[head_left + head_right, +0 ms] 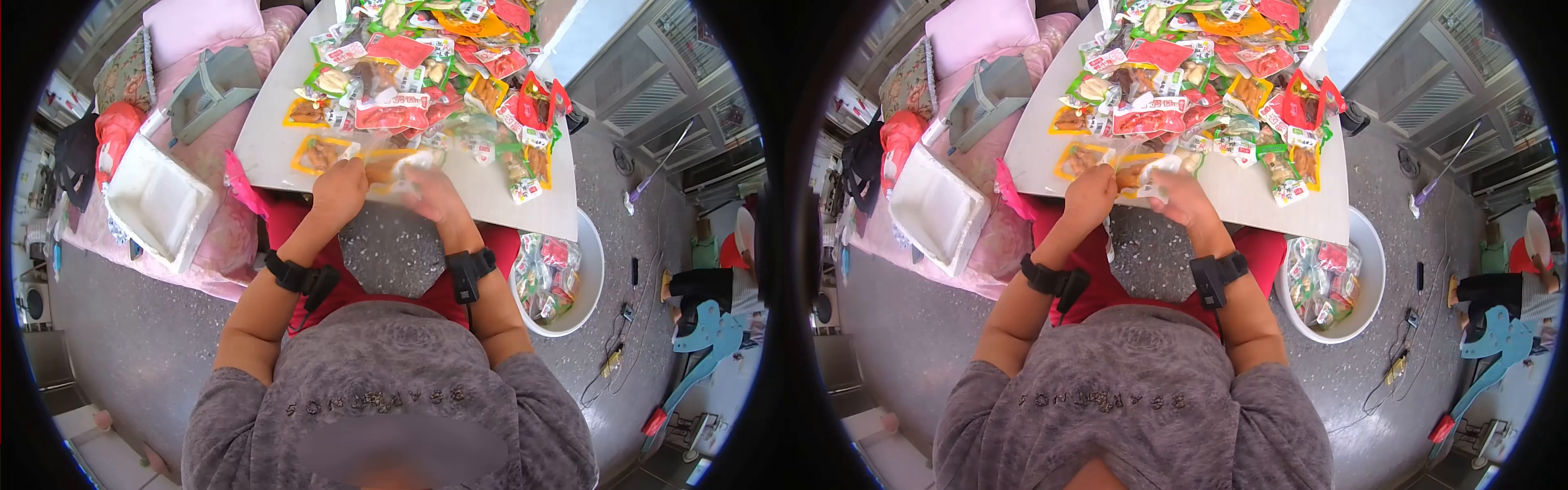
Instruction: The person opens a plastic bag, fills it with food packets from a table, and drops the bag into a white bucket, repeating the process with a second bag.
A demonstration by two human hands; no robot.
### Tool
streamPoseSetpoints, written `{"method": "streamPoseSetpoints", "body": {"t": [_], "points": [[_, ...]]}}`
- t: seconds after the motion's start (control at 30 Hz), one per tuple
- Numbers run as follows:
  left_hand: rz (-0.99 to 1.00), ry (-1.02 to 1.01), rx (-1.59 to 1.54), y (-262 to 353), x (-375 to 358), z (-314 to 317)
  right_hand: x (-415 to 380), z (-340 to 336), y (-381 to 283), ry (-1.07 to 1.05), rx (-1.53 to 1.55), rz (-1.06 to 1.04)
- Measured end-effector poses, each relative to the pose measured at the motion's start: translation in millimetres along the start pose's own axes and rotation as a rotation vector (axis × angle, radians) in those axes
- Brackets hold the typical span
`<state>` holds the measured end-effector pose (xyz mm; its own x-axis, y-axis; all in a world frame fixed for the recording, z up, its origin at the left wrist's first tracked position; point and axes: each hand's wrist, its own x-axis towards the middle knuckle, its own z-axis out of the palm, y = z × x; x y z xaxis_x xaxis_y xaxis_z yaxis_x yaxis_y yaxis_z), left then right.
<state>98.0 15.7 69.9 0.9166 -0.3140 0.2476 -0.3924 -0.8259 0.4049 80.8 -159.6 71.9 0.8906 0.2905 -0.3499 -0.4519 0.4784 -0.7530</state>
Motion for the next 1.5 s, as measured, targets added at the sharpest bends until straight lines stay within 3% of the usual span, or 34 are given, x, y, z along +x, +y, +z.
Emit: {"method": "streamPoseSetpoints", "body": {"t": [0.07, 0.13, 0.2, 0.37, 0.47, 0.67, 0.77, 0.87, 1.1, 1.2, 1.3, 1.43, 1.5], "points": [[0.011, 0.005, 0.0, -1, 1, 1, 8, 8, 8, -0.06, -0.002, 0.016], [0.018, 0.015, -0.006, 1, 0, 2, 34, -7, 39, -0.172, -0.338, -0.434], [0.018, 0.034, -0.012, 1, 0, 2, 46, -3, 47, -0.221, -0.522, -0.628], [0.013, 0.031, -0.006, -2, -3, 3, 38, 19, 28, -0.04, -0.776, -0.192], [0.018, 0.022, -0.005, -2, -7, 11, 29, 33, 17, 0.168, -0.698, 0.001], [-0.009, -0.04, 0.011, 4, -12, 12, 39, 7, 24, 0.129, -0.797, -0.128], [0.023, 0.0, 0.013, 5, -11, 13, 35, 26, 14, 0.119, -0.716, 0.06], [0.007, -0.009, 0.032, 6, -8, 8, 60, 14, 39, -0.044, -0.553, -0.188], [0.017, -0.009, -0.025, -2, -15, 13, 66, 25, 48, -0.174, -0.512, 0.063], [0.052, 0.0, -0.101, -11, -12, 17, 76, 20, 49, -0.132, -0.488, 0.062], [0.001, 0.005, -0.453, -28, 7, -2, 82, 11, 49, -0.056, -0.425, 0.055], [-0.296, -0.017, -0.236, -93, 61, -8, 51, 6, 40, 0.085, -0.448, 0.062], [-0.083, 0.068, -0.082, -136, 87, 11, 39, 5, 37, 0.119, -0.451, 0.029]]}}
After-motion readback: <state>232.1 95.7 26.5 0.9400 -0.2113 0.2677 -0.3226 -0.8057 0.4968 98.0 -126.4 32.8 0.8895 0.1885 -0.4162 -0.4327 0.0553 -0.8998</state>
